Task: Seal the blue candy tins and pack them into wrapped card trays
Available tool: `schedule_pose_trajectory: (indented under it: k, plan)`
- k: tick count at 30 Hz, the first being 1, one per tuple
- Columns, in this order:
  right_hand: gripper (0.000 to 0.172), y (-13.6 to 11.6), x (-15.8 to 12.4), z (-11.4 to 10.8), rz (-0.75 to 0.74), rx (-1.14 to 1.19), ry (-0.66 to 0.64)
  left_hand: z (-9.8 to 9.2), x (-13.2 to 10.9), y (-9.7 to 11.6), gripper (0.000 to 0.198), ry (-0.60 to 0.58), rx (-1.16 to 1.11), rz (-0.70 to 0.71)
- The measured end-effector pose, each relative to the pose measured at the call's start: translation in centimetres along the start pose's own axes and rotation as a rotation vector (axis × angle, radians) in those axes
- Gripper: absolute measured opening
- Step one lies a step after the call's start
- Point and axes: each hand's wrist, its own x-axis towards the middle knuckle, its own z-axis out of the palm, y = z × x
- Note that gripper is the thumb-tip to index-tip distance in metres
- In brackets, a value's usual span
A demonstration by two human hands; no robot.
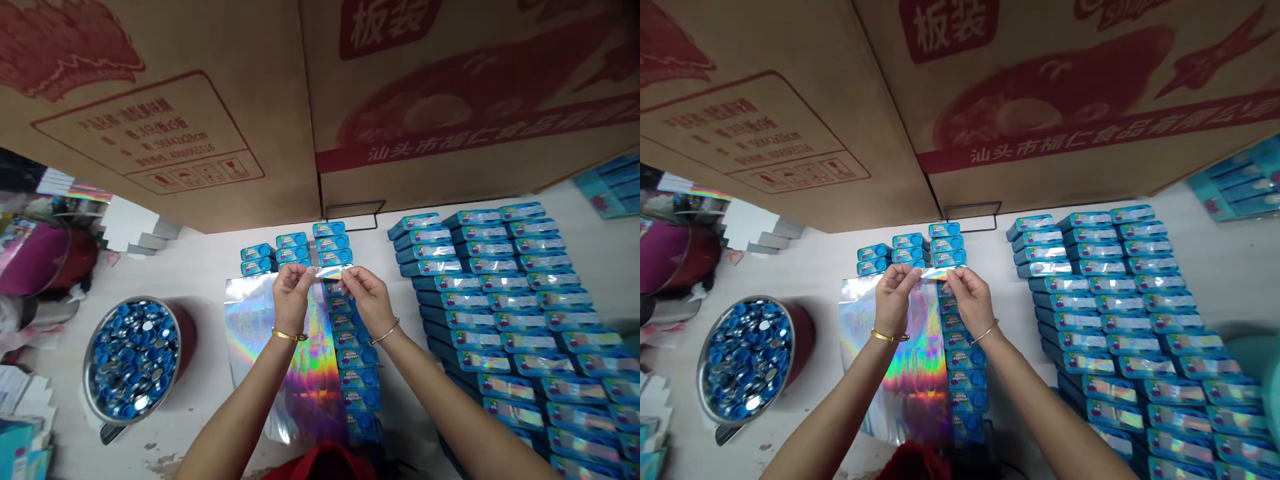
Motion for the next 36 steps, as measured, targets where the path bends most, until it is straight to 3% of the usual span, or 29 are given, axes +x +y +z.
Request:
schedule_pose_trajectory:
  k: [2, 8, 14, 19, 23, 27, 30, 32, 34, 36]
  plan:
    - [0.037, -0.2, 1.4, -0.7, -0.021, -0.018, 0.027, 0.6, 1.1, -0.5, 0.018, -0.009, 0.072, 0.039]
    - [0.038, 0.0, 9.0, -3.2, -0.112, -0.242, 0.116, 4.0, 6.8, -0.8, 0.012, 0.074, 0.402, 0.357]
    - [0.037, 1.1, 13.5, -3.7, -0.108, -0.389, 0.114, 5.9, 9.9, -1.9, 0.008, 0.172, 0.740, 0.352]
    - [0.033, 2.9, 14.6, -3.6, -0.077, -0.442, 0.099, 6.1, 10.6, -3.0, 0.010, 0.172, 0.862, 0.363]
    - [0.034, 4.5, 15.4, -3.5, -0.043, -0.324, 0.076, 6.2, 10.8, -3.0, 0.008, 0.176, 0.929, 0.348]
    - [0.031, 5.6, 14.7, -2.9, -0.064, -0.084, 0.099, 5.7, 11.2, -2.6, 0.049, 0.226, 0.931, 0.292]
    - [0.032, 6.7, 13.7, -3.0, -0.136, 0.001, 0.052, 5.6, 11.7, -2.6, 0.055, 0.209, 0.921, 0.241]
    - [0.034, 7.4, 13.3, -3.6, -0.178, -0.069, -0.021, 5.8, 12.0, -2.7, 0.054, 0.212, 0.919, 0.232]
    - [0.035, 7.6, 13.0, -4.5, -0.228, -0.279, -0.112, 5.7, 11.9, -2.6, 0.055, 0.210, 0.938, 0.230]
    - [0.037, 6.8, 12.3, -5.1, -0.316, -0.540, -0.124, 4.8, 11.5, -2.2, 0.049, 0.165, 0.941, 0.273]
